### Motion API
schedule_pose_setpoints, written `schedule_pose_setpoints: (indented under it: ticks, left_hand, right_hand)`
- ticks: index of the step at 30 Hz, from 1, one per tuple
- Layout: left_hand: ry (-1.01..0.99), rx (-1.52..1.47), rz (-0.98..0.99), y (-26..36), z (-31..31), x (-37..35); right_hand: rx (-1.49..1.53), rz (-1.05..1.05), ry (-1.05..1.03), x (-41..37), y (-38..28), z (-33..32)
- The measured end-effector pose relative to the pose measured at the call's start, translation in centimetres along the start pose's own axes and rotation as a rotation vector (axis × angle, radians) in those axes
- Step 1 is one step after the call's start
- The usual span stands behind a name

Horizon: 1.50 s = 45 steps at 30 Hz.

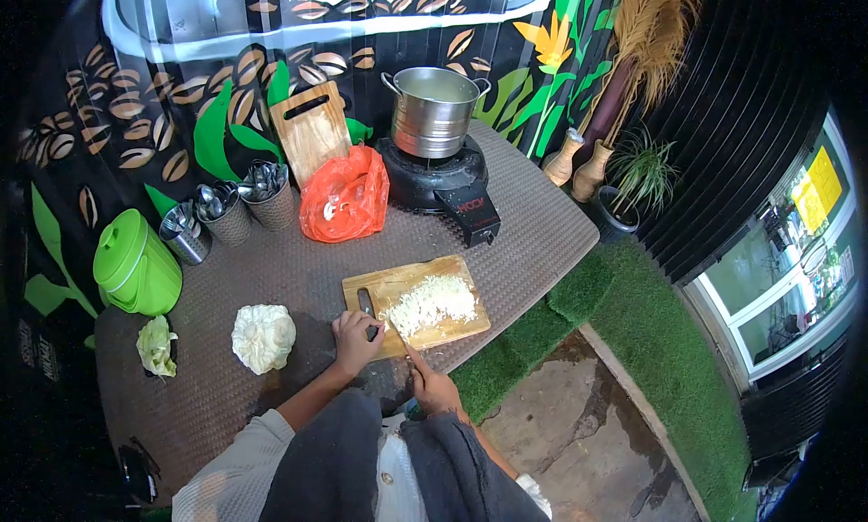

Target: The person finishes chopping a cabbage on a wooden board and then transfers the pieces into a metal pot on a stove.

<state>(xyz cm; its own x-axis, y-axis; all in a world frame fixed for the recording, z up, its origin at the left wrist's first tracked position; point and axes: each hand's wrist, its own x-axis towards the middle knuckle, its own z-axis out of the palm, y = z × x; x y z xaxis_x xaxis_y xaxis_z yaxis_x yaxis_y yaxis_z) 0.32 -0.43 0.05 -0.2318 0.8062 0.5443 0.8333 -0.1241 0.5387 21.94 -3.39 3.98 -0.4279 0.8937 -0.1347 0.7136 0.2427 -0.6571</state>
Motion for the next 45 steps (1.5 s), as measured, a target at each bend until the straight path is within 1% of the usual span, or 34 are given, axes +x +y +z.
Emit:
schedule_pose_setpoints:
  ticks: [2, 3, 8, 14, 21, 23, 24, 26, 29, 39, 41, 45]
  left_hand:
    - [-0.001, -0.002, 0.005, -0.1, 0.1, 0.0]
    - [-0.002, 0.0, 0.006, -0.2, 0.0, 0.0]
    - [-0.005, -0.04, -0.019, -0.2, 0.2, 0.0]
    - [-0.001, -0.037, -0.058, 0.2, 0.0, 0.1]
    - [-0.003, -0.034, -0.05, 0.0, -0.1, 0.1]
    - [-0.004, -0.033, -0.041, -0.1, 0.0, 0.1]
    - [-0.004, -0.034, -0.041, -0.1, 0.0, 0.1]
    - [-0.003, -0.034, -0.03, -0.1, 0.0, 0.1]
    - [0.009, -0.032, -0.012, -0.1, 0.0, 0.1]
    - [-0.009, -0.027, -0.022, 0.0, -0.1, 0.1]
    - [-0.007, -0.044, -0.032, -0.1, 0.1, -0.1]
    - [-0.015, -0.047, -0.025, -0.2, 0.0, -0.1]
  right_hand:
    - [0.04, 0.072, 0.034, 0.0, -1.2, -0.6]
    - [0.041, 0.071, 0.034, 0.0, -1.2, -0.6]
    - [0.01, -0.002, 0.046, -0.2, -0.6, -0.2]
    - [0.001, -0.023, 0.04, -0.2, -0.3, 0.2]
    - [0.009, -0.063, 0.074, -0.1, 0.0, 0.7]
    - [-0.024, -0.126, 0.11, 0.1, 0.2, 1.0]
    - [-0.025, -0.126, 0.11, 0.2, 0.0, 0.9]
    - [-0.067, -0.061, 0.054, 0.6, -0.5, 0.7]
    - [-0.051, -0.011, -0.001, 1.2, -1.5, 0.0]
    - [-0.049, 0.005, 0.019, 0.0, -0.3, 0.5]
    - [0.027, 0.064, 0.011, -0.5, 0.1, 0.4]
    - [0.124, 0.028, 0.029, -0.6, 0.3, 0.4]
